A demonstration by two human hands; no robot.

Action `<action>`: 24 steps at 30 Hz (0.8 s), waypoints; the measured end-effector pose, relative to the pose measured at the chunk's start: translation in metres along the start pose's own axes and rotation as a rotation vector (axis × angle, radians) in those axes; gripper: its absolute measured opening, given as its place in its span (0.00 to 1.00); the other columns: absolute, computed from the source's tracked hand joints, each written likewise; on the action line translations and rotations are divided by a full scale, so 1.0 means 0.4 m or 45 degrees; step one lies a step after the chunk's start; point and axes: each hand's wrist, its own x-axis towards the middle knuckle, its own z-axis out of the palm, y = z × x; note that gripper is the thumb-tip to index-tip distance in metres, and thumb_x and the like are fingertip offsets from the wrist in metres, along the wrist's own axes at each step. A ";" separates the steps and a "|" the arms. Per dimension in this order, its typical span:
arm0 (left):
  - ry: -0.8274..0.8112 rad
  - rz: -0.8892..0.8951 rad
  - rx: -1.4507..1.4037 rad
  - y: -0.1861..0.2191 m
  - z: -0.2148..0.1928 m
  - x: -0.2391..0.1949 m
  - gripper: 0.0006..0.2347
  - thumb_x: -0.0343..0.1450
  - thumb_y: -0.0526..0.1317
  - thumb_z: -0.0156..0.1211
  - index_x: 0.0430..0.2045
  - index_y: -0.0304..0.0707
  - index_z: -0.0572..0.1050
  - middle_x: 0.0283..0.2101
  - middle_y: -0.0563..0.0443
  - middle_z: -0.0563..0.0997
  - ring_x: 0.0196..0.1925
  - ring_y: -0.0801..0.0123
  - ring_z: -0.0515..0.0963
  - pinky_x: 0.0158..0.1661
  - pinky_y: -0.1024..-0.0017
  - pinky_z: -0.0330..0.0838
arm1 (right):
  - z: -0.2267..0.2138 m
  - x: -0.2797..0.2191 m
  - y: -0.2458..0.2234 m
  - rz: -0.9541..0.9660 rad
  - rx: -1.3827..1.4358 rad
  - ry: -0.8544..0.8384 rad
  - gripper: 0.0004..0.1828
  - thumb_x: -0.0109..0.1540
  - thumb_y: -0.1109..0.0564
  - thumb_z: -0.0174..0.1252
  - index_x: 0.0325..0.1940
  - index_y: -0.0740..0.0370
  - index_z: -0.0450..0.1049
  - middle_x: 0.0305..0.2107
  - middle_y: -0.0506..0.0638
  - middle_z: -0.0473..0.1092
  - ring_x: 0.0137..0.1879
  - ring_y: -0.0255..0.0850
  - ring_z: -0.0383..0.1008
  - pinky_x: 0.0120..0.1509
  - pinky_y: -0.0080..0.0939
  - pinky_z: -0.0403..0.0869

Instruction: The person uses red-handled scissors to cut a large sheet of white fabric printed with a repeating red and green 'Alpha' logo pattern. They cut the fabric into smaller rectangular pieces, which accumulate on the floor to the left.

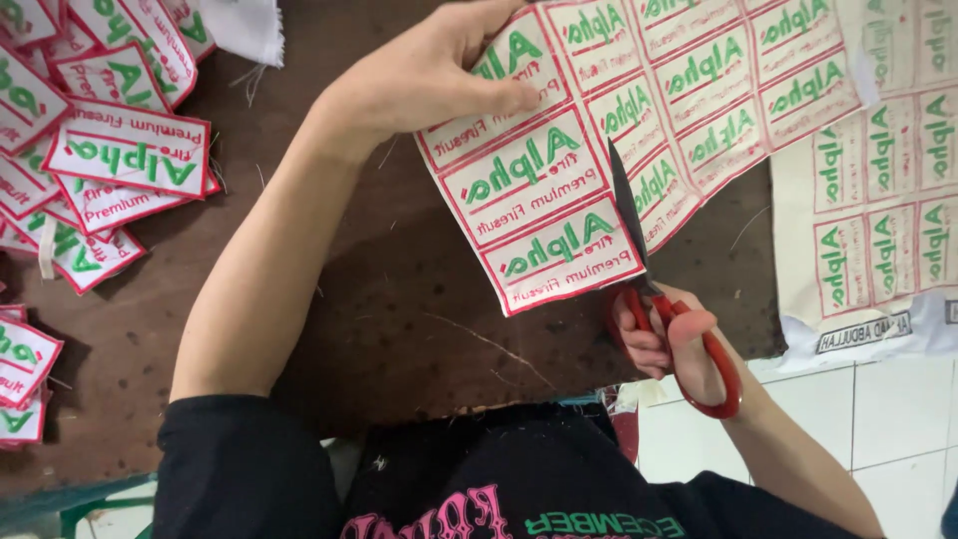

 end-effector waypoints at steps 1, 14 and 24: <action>-0.001 0.010 0.007 -0.004 0.000 0.002 0.15 0.74 0.37 0.60 0.54 0.36 0.68 0.52 0.49 0.83 0.47 0.70 0.87 0.44 0.75 0.88 | 0.001 0.001 -0.004 -0.010 -0.007 0.002 0.55 0.41 0.05 0.51 0.33 0.61 0.64 0.19 0.41 0.51 0.21 0.28 0.46 0.20 0.31 0.51; 0.086 -0.255 0.083 0.054 0.012 0.000 0.13 0.70 0.38 0.60 0.48 0.40 0.71 0.48 0.56 0.86 0.43 0.76 0.88 0.40 0.78 0.88 | 0.032 0.030 -0.027 -0.167 -0.047 -0.038 0.53 0.46 0.06 0.44 0.28 0.62 0.62 0.15 0.43 0.51 0.18 0.29 0.48 0.17 0.31 0.60; 0.034 -0.135 0.082 0.061 0.003 -0.006 0.15 0.71 0.37 0.60 0.52 0.37 0.70 0.50 0.53 0.84 0.46 0.75 0.86 0.44 0.77 0.87 | -0.005 0.058 0.023 -0.110 0.000 -0.008 0.59 0.42 0.06 0.49 0.36 0.68 0.69 0.16 0.43 0.51 0.18 0.29 0.46 0.13 0.33 0.59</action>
